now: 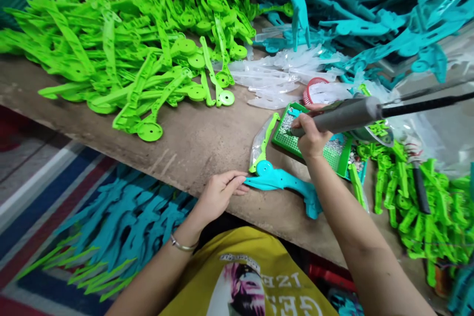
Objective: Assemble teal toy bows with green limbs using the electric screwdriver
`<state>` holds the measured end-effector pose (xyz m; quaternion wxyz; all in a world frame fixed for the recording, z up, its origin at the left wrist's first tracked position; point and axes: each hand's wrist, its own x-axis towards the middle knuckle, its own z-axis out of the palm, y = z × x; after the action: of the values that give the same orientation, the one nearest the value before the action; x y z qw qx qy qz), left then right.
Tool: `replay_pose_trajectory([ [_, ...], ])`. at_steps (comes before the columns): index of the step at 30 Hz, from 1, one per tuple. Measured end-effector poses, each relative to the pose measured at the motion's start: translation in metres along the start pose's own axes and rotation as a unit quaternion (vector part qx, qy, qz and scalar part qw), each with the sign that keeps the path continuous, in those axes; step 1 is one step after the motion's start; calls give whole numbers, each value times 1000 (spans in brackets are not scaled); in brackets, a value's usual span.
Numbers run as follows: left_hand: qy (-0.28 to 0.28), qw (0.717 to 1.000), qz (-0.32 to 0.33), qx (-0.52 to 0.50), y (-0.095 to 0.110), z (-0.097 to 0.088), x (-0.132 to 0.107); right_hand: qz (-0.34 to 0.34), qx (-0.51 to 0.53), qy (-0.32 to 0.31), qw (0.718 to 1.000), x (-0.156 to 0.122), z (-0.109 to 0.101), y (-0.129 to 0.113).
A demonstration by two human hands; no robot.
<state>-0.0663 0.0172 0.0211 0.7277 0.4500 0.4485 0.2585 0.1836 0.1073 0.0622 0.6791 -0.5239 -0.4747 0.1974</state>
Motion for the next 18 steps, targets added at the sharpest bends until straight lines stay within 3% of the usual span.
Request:
replay_pose_trajectory([
  [4,1,1000,1,4,4,2,-1,-5,74,-4,997,-21,7,-50],
  [8,4,1000,-4,-5,6,3,-2,55,133,-123,982,-66,14,-89],
  [13,-6,1000,3,-4,8,3,-3,91,149,-198,964,-107,15,-86],
  [18,-11,1000,5,-2,6,3,-3,115,109,-201,967,-113,15,-77],
])
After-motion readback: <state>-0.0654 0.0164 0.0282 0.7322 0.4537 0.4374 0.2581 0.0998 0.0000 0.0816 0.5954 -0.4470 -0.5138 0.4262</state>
